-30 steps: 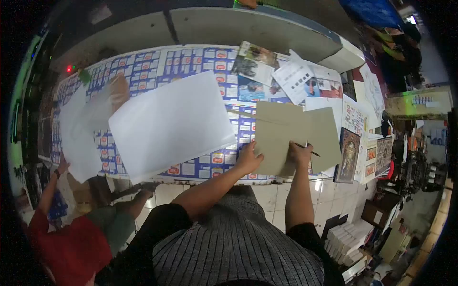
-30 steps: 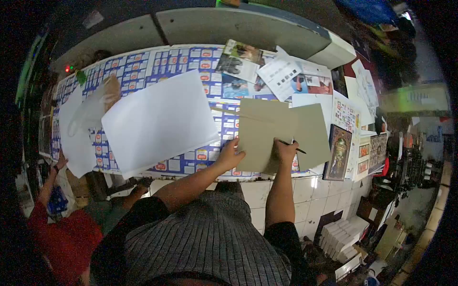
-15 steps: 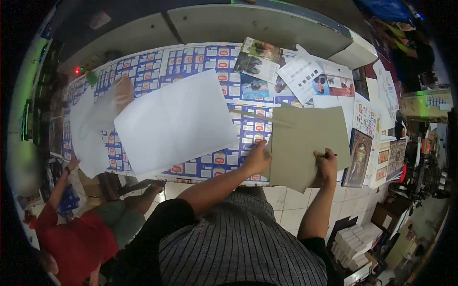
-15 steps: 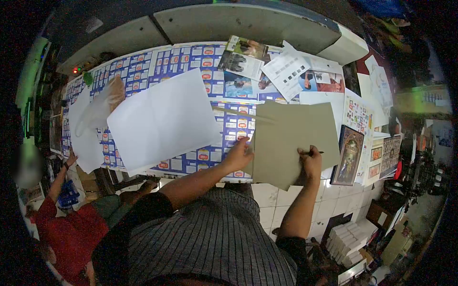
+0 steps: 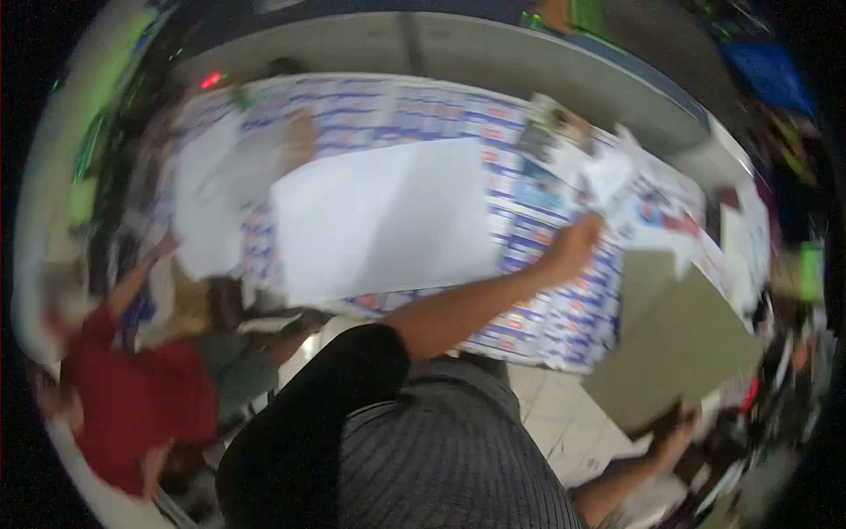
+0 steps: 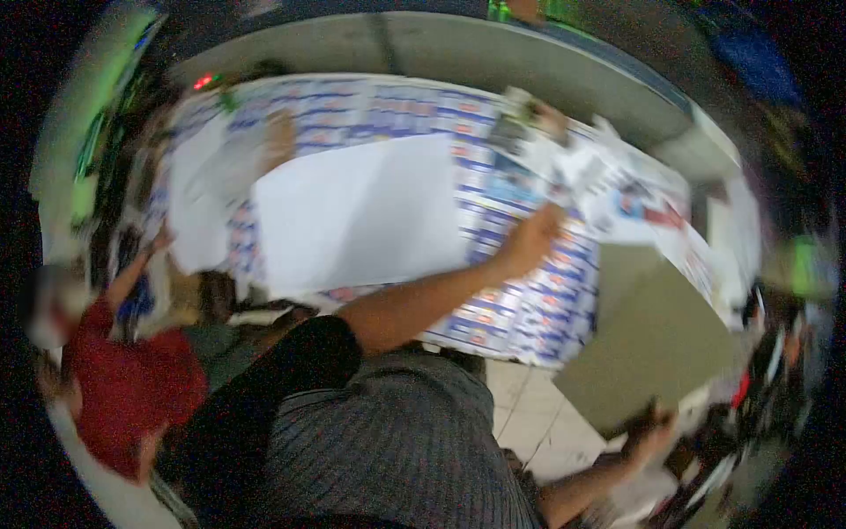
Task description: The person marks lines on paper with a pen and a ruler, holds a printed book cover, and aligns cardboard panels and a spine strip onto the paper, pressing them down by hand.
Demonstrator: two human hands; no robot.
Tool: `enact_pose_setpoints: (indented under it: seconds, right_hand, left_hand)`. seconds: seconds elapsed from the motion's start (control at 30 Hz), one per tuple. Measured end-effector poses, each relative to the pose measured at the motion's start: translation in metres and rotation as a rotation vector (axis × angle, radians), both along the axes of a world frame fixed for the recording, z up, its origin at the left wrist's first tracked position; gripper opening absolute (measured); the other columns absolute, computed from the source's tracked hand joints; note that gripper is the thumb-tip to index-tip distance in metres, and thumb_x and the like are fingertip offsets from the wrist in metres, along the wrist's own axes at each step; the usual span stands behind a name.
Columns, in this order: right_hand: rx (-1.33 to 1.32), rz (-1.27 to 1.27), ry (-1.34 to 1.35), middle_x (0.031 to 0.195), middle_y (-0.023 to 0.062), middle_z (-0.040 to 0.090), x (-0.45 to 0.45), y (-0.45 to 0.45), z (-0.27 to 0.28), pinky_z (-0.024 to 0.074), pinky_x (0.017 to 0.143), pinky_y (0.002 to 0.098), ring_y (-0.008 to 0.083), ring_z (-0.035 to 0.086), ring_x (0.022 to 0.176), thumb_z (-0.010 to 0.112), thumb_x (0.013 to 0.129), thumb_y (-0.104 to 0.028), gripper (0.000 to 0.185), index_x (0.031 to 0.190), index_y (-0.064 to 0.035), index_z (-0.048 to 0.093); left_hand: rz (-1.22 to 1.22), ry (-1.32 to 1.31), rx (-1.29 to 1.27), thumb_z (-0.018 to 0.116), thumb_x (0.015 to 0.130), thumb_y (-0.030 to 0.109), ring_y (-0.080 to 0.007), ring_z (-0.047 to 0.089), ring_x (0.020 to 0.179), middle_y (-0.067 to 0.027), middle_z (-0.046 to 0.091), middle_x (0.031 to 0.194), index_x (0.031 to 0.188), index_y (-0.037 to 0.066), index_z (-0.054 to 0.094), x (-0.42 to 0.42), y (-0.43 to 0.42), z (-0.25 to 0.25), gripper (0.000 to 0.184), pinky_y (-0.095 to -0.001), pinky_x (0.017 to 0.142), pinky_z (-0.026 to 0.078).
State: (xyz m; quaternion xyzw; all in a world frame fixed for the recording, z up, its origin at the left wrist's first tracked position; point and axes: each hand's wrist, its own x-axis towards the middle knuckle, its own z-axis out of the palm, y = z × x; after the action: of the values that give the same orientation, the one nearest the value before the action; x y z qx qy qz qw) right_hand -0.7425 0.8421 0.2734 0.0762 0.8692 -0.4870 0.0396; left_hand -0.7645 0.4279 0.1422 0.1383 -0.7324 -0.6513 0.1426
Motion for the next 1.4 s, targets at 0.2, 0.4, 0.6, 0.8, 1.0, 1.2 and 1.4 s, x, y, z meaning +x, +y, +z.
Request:
enact_pose_setpoints:
  seconds: [0.2,0.4,0.6,0.8,1.0,1.2,1.4]
  right_hand:
    - [-0.259,0.103,0.019,0.128,0.0148,0.056,-0.004,-0.017,-0.034,0.0422,0.096,0.0395,0.0246,0.053,0.111,0.058,0.099,-0.032,0.053,0.141,-0.0023,0.043]
    - [-0.193,0.158,0.036,0.123,0.0119,0.059,-0.001,-0.071,-0.031,0.0431,0.094,0.0365,0.0211,0.055,0.108,0.062,0.098,-0.033,0.055,0.138,-0.0009,0.045]
    - [-0.226,0.244,0.001,0.12,0.0084,0.059,-0.004,-0.101,-0.039,0.0431,0.094,0.0344,0.0183,0.055,0.108,0.066,0.095,-0.025,0.047,0.133,-0.0034,0.049]
    - [-0.038,0.418,0.245,0.1,0.0079,0.062,-0.004,-0.144,-0.048,0.0457,0.077,0.0338,0.0199,0.056,0.089,0.063,0.093,-0.02,0.036,0.122,0.0009,0.058]
    - [-0.268,0.285,-0.058,0.083,0.0017,0.06,-0.031,-0.171,-0.123,0.0443,0.075,0.0255,0.0124,0.055,0.078,0.066,0.09,-0.011,0.028,0.114,0.0027,0.059]
    - [0.082,0.333,-0.107,0.095,0.0096,0.066,-0.069,-0.189,-0.169,0.0474,0.076,0.0306,0.0161,0.058,0.083,0.066,0.092,-0.013,0.041,0.124,0.01,0.055]
    - [0.143,0.403,-0.002,0.11,0.0192,0.068,-0.096,-0.175,-0.207,0.0479,0.089,0.0327,0.0242,0.062,0.099,0.069,0.091,-0.02,0.053,0.13,0.0106,0.052]
  left_hand:
    - [-0.268,-0.335,0.73,0.04,0.106,0.037,-0.0131,0.06,0.082,-0.0054,0.059,0.095,0.116,0.007,0.048,0.103,0.038,-0.01,0.033,-0.0302,0.068,0.05]
    - [-0.318,-0.389,0.796,0.035,0.103,0.056,-0.014,0.057,0.094,-0.005,0.057,0.101,0.121,0.009,0.049,0.15,0.016,-0.001,0.052,-0.0303,0.073,0.048]
    - [-0.281,-0.328,0.823,0.035,0.1,0.063,-0.0143,0.057,0.092,-0.0049,0.059,0.1,0.12,0.009,0.05,0.164,-0.001,-0.003,0.059,-0.0316,0.072,0.048]
    - [-0.275,-0.341,0.809,0.035,0.1,0.063,-0.0157,0.058,0.095,-0.0057,0.062,0.102,0.125,0.007,0.05,0.169,-0.017,-0.002,0.063,-0.0343,0.074,0.049]
    - [-0.043,-0.323,0.674,0.043,0.105,0.041,-0.0175,0.061,0.085,-0.0092,0.063,0.1,0.123,0.004,0.053,0.17,-0.015,-0.075,0.042,-0.0335,0.072,0.053]
    - [0.302,-0.544,0.687,0.047,0.101,0.018,-0.0162,0.063,0.079,-0.0086,0.062,0.092,0.116,0.002,0.055,0.211,-0.083,-0.055,0.023,-0.0324,0.068,0.055]
    - [0.68,-0.418,0.595,0.048,0.104,0.026,-0.0209,0.066,0.077,-0.0112,0.064,0.095,0.115,0.006,0.057,0.252,-0.193,-0.05,0.025,-0.0328,0.065,0.056]
